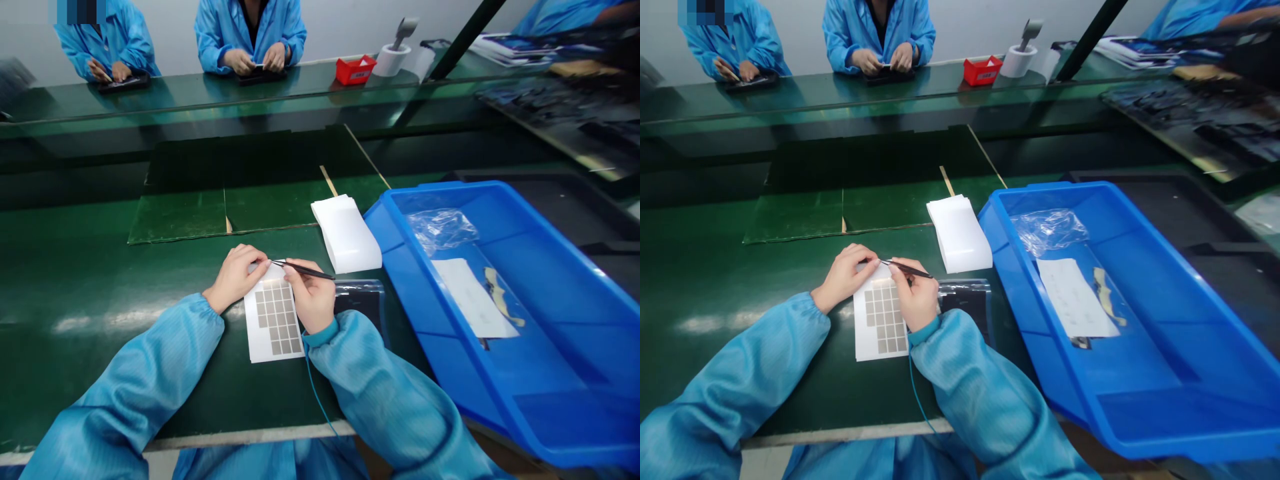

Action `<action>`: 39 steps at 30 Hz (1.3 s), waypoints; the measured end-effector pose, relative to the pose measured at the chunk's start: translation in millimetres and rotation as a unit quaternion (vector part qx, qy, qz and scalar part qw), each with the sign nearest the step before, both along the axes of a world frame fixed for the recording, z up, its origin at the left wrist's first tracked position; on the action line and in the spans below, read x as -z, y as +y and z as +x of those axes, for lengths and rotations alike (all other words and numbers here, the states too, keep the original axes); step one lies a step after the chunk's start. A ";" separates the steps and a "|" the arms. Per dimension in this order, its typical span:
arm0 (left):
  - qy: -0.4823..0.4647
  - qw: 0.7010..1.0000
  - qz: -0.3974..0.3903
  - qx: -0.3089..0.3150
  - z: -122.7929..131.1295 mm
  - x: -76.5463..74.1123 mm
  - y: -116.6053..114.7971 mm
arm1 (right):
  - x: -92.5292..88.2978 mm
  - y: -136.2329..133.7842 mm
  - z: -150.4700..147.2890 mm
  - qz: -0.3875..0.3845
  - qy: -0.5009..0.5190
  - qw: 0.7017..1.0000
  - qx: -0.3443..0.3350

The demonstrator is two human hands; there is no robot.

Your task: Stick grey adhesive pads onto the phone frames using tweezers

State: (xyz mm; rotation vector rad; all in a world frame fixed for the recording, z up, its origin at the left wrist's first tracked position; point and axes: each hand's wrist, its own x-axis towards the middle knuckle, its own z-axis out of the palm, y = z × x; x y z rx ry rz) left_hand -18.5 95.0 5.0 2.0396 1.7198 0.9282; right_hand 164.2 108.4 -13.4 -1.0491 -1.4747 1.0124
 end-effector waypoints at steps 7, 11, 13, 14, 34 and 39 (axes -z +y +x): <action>0.000 1.000 0.003 0.003 -0.2 0.0 0.1 | 1.8 0.1 -0.4 -0.004 0.003 1.000 0.001; 0.002 1.000 -0.003 0.001 0.2 -0.1 0.0 | 0.4 0.5 -0.9 -0.003 -0.001 1.000 0.003; 0.004 1.000 -0.008 0.000 0.2 0.2 -0.1 | 0.2 0.5 -0.8 -0.003 -0.001 1.000 0.003; 0.004 1.000 -0.009 0.000 0.2 0.4 -0.1 | 0.1 0.5 -0.7 -0.003 -0.001 1.000 0.003; 0.005 1.000 -0.011 -0.001 -0.3 1.4 0.3 | 1.2 0.4 0.4 0.000 -0.007 1.000 0.002; 0.003 1.000 -0.007 0.001 -0.1 0.5 0.2 | 0.8 0.9 0.7 0.001 -0.011 1.000 0.004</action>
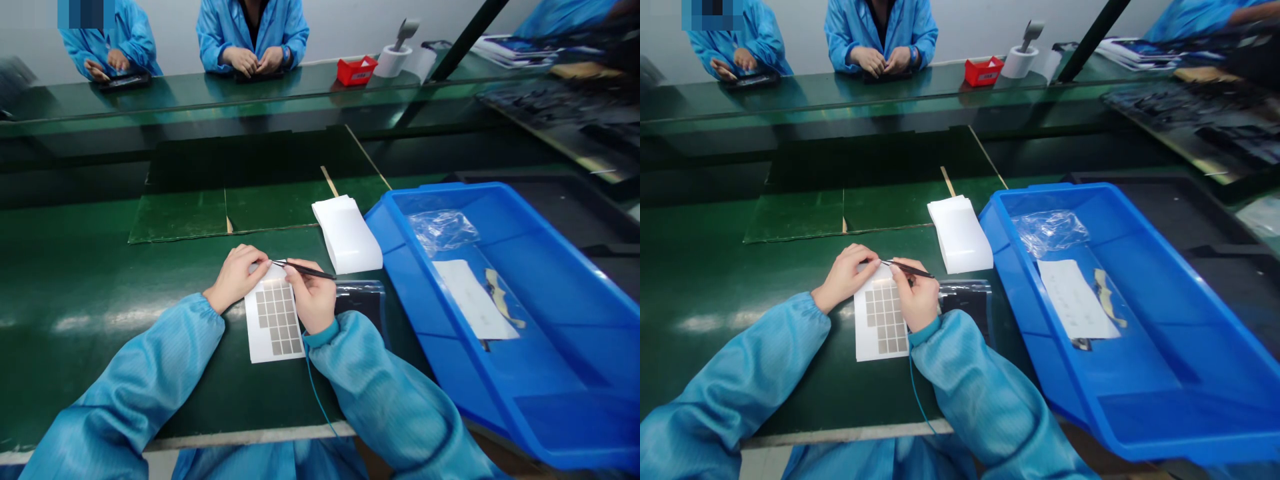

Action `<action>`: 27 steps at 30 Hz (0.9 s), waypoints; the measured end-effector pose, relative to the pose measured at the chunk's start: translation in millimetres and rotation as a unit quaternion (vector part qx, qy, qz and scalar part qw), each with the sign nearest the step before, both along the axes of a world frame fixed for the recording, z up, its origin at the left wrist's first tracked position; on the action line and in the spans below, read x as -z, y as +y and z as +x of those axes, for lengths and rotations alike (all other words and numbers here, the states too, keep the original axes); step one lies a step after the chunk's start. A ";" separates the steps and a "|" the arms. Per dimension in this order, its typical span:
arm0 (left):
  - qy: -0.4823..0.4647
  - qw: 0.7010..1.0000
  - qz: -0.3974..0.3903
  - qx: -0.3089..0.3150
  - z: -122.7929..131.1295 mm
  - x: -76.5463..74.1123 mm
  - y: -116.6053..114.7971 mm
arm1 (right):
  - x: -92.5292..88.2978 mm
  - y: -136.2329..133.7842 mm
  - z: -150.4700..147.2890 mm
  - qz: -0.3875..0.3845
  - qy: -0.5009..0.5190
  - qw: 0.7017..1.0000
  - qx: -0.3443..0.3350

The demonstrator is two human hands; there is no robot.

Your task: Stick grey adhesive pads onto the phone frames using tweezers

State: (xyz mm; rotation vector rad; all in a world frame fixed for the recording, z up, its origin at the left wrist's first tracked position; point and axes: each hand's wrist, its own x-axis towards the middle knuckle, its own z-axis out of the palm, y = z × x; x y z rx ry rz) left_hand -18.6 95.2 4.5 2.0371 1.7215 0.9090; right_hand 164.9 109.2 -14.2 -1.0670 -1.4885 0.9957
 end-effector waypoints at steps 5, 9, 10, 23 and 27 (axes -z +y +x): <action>-0.003 1.000 0.004 0.000 0.4 -0.5 -0.6 | -0.7 -0.4 0.0 0.000 0.002 1.000 -0.001; -0.004 1.000 0.006 0.001 -0.4 0.9 -0.3 | 0.3 -0.6 -0.5 -0.006 0.005 1.000 0.000; -0.004 1.000 0.005 0.001 -0.6 1.2 -0.1 | 0.7 -0.5 -0.6 -0.007 0.005 1.000 0.000; -0.005 1.000 0.002 0.002 0.3 -0.8 -0.1 | 1.9 0.4 -0.5 -0.005 0.007 1.000 -0.005; -0.003 1.000 -0.005 0.000 0.5 -1.4 -0.2 | 2.2 0.3 -0.3 -0.006 0.007 1.000 -0.003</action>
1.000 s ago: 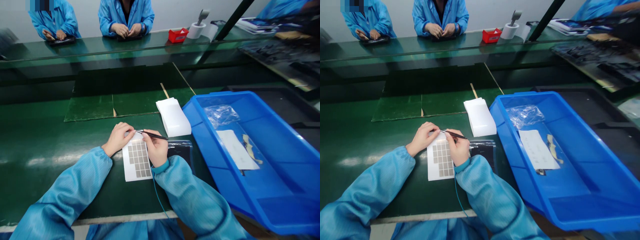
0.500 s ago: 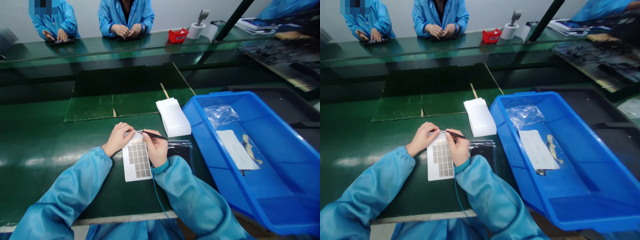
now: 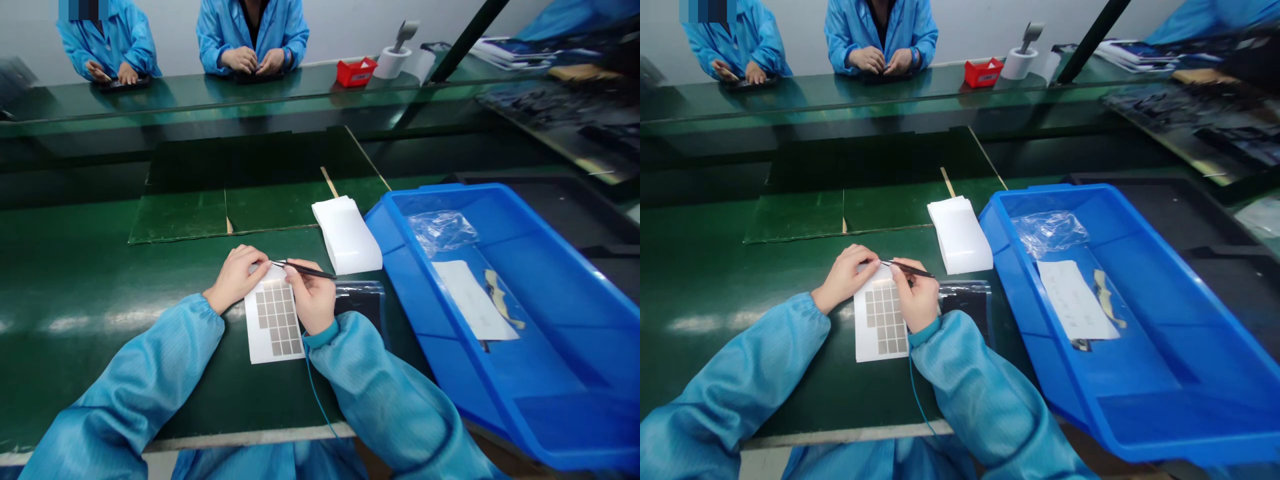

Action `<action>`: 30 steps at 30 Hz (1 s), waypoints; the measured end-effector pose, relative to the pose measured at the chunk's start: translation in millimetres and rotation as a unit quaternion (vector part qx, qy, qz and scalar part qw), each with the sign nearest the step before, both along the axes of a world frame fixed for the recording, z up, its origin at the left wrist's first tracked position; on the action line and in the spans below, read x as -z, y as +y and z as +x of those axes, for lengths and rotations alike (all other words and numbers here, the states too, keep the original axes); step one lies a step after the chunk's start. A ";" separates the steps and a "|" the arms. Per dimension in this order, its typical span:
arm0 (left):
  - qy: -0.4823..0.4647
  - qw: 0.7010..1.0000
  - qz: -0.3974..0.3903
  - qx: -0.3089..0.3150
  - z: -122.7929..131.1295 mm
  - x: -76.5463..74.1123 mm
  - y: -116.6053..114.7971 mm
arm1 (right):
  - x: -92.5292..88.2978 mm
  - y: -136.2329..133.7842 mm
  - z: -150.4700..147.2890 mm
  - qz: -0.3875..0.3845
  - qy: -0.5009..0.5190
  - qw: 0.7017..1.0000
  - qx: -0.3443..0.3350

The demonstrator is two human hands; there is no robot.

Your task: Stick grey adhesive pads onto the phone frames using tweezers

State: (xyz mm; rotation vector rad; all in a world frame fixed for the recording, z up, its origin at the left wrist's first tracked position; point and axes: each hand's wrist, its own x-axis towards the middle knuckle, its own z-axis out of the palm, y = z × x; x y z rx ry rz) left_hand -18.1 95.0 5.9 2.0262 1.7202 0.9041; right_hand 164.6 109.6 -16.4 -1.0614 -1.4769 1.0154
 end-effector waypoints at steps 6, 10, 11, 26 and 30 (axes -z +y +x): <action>0.000 1.000 0.000 0.001 -0.8 0.9 -0.1 | -1.3 0.3 -0.5 0.004 -0.001 1.000 0.000; -0.004 1.000 0.003 0.003 -0.6 0.5 0.0 | -0.7 0.1 -0.3 0.004 -0.004 1.000 0.000; -0.004 1.000 0.003 0.003 -0.4 0.2 0.1 | -0.4 0.1 -0.2 0.003 -0.004 1.000 -0.001; 0.000 1.000 0.003 0.002 -0.5 -0.1 -0.1 | -1.8 0.4 0.1 0.007 -0.009 1.000 0.000; 0.000 1.000 0.004 0.003 -0.2 -0.6 0.3 | -0.8 0.5 0.6 0.009 -0.007 1.000 -0.003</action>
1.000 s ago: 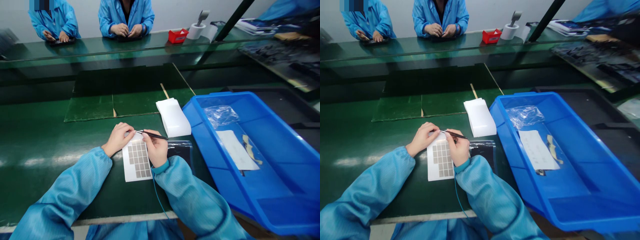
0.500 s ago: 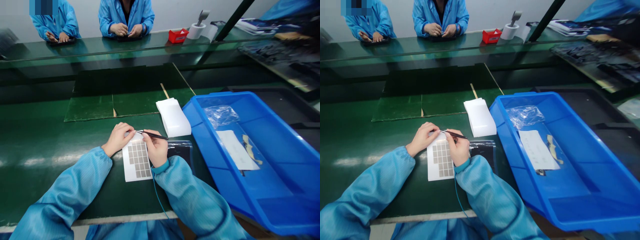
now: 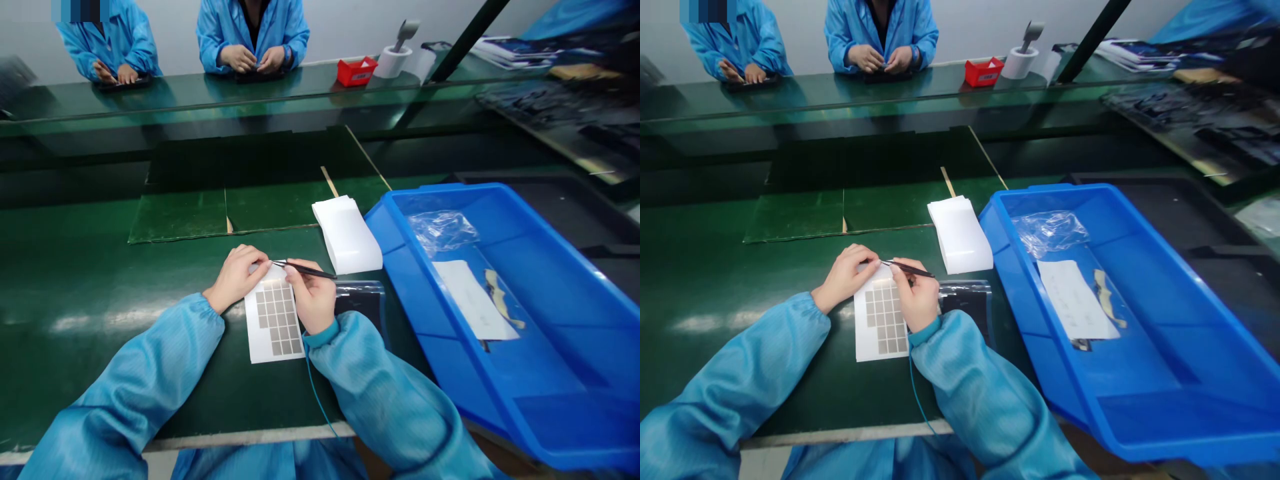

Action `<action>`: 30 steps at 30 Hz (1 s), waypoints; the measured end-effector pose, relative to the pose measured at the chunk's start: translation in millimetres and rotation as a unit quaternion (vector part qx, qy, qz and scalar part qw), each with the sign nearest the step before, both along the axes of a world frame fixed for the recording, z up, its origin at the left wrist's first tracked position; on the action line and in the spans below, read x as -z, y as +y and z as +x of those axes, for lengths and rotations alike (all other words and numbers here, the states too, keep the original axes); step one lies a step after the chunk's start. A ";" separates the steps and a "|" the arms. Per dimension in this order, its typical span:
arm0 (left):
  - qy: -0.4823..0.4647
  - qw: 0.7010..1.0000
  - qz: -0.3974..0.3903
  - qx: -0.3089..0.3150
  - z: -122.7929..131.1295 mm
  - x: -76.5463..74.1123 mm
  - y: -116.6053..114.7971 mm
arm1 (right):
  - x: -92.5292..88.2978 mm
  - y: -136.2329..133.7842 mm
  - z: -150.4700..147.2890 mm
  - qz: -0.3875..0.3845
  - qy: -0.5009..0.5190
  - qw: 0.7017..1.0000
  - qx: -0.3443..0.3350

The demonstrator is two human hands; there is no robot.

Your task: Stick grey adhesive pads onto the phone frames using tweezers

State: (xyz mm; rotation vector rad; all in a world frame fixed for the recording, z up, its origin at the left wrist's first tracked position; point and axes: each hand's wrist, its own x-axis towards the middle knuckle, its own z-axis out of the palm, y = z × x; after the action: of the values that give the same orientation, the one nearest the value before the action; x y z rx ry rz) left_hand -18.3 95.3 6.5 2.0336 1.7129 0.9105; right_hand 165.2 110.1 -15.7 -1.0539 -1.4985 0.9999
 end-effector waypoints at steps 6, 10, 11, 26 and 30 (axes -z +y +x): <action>0.000 1.000 0.002 0.000 -0.2 2.0 0.3 | -0.7 -0.2 0.5 0.003 -0.009 1.000 -0.001; 0.001 1.000 0.001 -0.001 -0.4 2.4 0.0 | -1.5 -0.4 0.7 0.003 -0.005 1.000 0.001; 0.001 1.000 0.000 -0.001 -0.5 2.3 0.0 | -1.5 -0.5 0.6 0.002 -0.004 1.000 0.002; 0.004 1.000 0.001 -0.001 0.7 0.0 -0.6 | 1.0 0.2 -0.1 -0.015 0.002 1.000 0.000; -0.001 1.000 -0.002 0.001 0.0 0.5 -0.3 | 0.7 0.6 -0.2 -0.015 0.002 1.000 0.001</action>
State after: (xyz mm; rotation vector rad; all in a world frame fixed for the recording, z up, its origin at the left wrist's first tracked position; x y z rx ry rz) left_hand -18.3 95.0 6.0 2.0314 1.7102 0.9075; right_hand 165.0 110.7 -16.4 -1.0731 -1.4826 1.0270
